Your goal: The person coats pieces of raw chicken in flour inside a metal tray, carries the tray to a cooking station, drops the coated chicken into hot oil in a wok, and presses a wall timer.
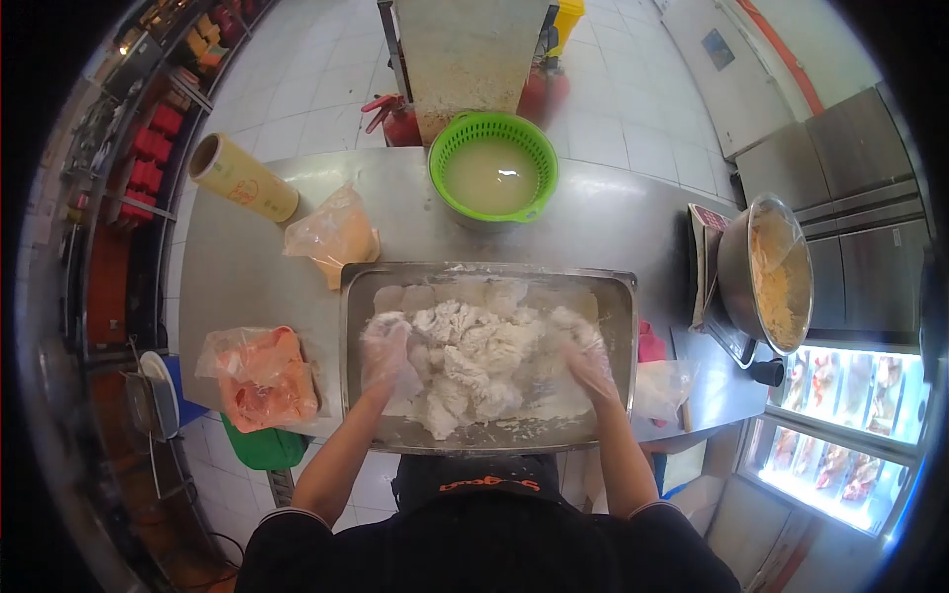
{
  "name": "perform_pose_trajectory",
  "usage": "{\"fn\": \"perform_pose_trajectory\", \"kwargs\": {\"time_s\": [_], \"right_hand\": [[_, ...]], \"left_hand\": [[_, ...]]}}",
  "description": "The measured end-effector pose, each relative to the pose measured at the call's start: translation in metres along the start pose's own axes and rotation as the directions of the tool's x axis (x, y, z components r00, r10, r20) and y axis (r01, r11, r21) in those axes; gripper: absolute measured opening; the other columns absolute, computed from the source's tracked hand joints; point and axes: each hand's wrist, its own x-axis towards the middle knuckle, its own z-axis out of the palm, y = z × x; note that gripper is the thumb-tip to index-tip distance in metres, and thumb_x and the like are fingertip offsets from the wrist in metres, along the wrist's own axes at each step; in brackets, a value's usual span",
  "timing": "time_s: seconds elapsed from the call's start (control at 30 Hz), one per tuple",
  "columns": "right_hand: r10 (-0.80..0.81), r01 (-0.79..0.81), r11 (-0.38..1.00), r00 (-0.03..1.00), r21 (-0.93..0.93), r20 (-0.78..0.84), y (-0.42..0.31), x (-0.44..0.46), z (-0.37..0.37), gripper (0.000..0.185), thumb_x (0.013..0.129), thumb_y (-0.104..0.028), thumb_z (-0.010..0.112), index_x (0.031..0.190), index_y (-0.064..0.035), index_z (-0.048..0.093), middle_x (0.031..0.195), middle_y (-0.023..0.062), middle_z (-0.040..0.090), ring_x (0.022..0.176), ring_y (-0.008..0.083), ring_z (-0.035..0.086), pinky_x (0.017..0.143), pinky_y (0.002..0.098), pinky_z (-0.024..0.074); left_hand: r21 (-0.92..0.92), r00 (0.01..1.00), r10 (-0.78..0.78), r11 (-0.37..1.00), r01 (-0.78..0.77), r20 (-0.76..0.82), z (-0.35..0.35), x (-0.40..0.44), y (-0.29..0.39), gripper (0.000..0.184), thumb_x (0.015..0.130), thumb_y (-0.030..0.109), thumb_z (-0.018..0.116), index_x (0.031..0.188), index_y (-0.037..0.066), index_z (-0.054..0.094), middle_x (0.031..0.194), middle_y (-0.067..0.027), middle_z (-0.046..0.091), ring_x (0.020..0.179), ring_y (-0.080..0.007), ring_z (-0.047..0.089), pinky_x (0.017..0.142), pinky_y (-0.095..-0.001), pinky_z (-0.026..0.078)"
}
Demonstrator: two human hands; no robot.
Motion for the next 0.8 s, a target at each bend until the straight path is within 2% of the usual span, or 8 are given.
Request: {"fn": "perform_pose_trajectory", "kwargs": {"time_s": [0.07,0.17,0.27,0.4,0.5,0.6,0.67,0.8], "right_hand": [[-0.08,0.066,0.988,0.991,-0.137,-0.104,0.037,0.02,-0.012,0.043,0.092,-0.032,0.066,0.124,-0.0033,0.066,0.117,0.012,0.066,0.104,0.0184,0.059,0.091,0.0338,0.0466],[0.289,-0.287,0.956,0.903,0.054,-0.318,0.041,0.041,0.006,0.04,0.092,-0.023,0.066,0.127,-0.0044,0.062,0.118,0.0099,0.065,0.109,0.019,0.06,0.095,0.0319,0.0446],[0.213,-0.212,0.976,0.91,0.041,-0.356,0.026,0.052,0.033,0.045,0.096,-0.034,0.06,0.129,-0.004,0.06,0.122,0.0118,0.063,0.112,0.0223,0.059,0.097,0.0339,0.0428],[0.059,0.145,0.814,0.943,-0.563,0.328,0.04,0.079,0.034,0.061,0.099,-0.03,0.041,0.152,-0.0033,0.03,0.142,0.0174,0.052,0.124,0.0309,0.053,0.105,0.0413,0.0397],[-0.009,0.094,0.976,0.921,-0.198,0.39,0.048,0.085,0.068,0.061,0.099,-0.036,0.042,0.151,-0.005,0.035,0.144,0.0183,0.05,0.128,0.0304,0.051,0.108,0.0383,0.038],[0.288,-0.238,0.958,0.786,-0.162,0.547,-0.053,0.047,0.074,0.07,0.096,-0.059,0.043,0.142,-0.007,0.05,0.141,0.0131,0.055,0.125,0.0282,0.054,0.108,0.0393,0.0369],[0.632,-0.165,0.664,0.645,-0.73,0.429,-0.151,0.021,0.069,0.063,0.095,-0.052,0.053,0.138,-0.0057,0.055,0.128,0.0145,0.065,0.112,0.0263,0.063,0.099,0.0378,0.0459],[0.209,0.038,0.91,0.817,-0.412,0.537,-0.151,-0.036,0.052,0.054,0.093,-0.041,0.063,0.132,-0.0049,0.06,0.114,0.0167,0.07,0.101,0.025,0.067,0.09,0.0354,0.0516]], "left_hand": [[0.341,0.916,0.234,0.933,-0.117,-0.325,0.002,0.015,-0.006,0.032,0.094,0.023,0.062,0.119,0.004,0.062,0.114,-0.0076,0.066,0.099,-0.0166,0.062,0.089,-0.0316,0.049],[0.364,0.962,0.158,0.929,-0.068,-0.223,0.019,0.027,0.004,0.039,0.1,0.028,0.052,0.126,0.0,0.06,0.126,-0.0146,0.063,0.117,-0.0254,0.058,0.102,-0.0358,0.043],[0.183,0.989,-0.003,0.983,0.03,-0.147,0.034,0.077,-0.053,0.054,0.097,0.041,0.054,0.135,0.003,0.054,0.126,-0.0093,0.062,0.112,-0.0209,0.059,0.097,-0.0343,0.046],[-0.082,0.971,-0.238,0.967,0.24,0.032,0.072,0.089,-0.06,0.071,0.094,0.055,0.053,0.144,0.005,0.048,0.13,-0.0063,0.059,0.111,-0.0186,0.058,0.097,-0.0329,0.046],[-0.121,0.946,-0.237,0.956,0.268,0.221,0.088,0.065,-0.015,0.072,0.092,0.057,0.054,0.143,0.006,0.049,0.135,-0.0084,0.054,0.116,-0.0176,0.056,0.101,-0.0307,0.043],[0.081,0.86,-0.401,0.914,0.397,0.314,0.067,0.037,0.017,0.046,0.1,0.033,0.051,0.137,0.006,0.052,0.139,-0.0101,0.053,0.129,-0.0196,0.049,0.104,-0.0352,0.042],[-0.076,0.887,-0.311,0.932,0.355,0.341,0.041,-0.003,0.047,0.043,0.095,0.029,0.061,0.129,0.004,0.058,0.128,-0.0077,0.062,0.117,-0.0186,0.058,0.092,-0.0347,0.049],[0.278,0.899,0.105,0.93,-0.24,0.424,0.003,-0.063,0.103,0.035,0.09,0.023,0.067,0.117,0.001,0.063,0.107,-0.011,0.069,0.096,-0.0241,0.065,0.077,-0.0383,0.052]]}}
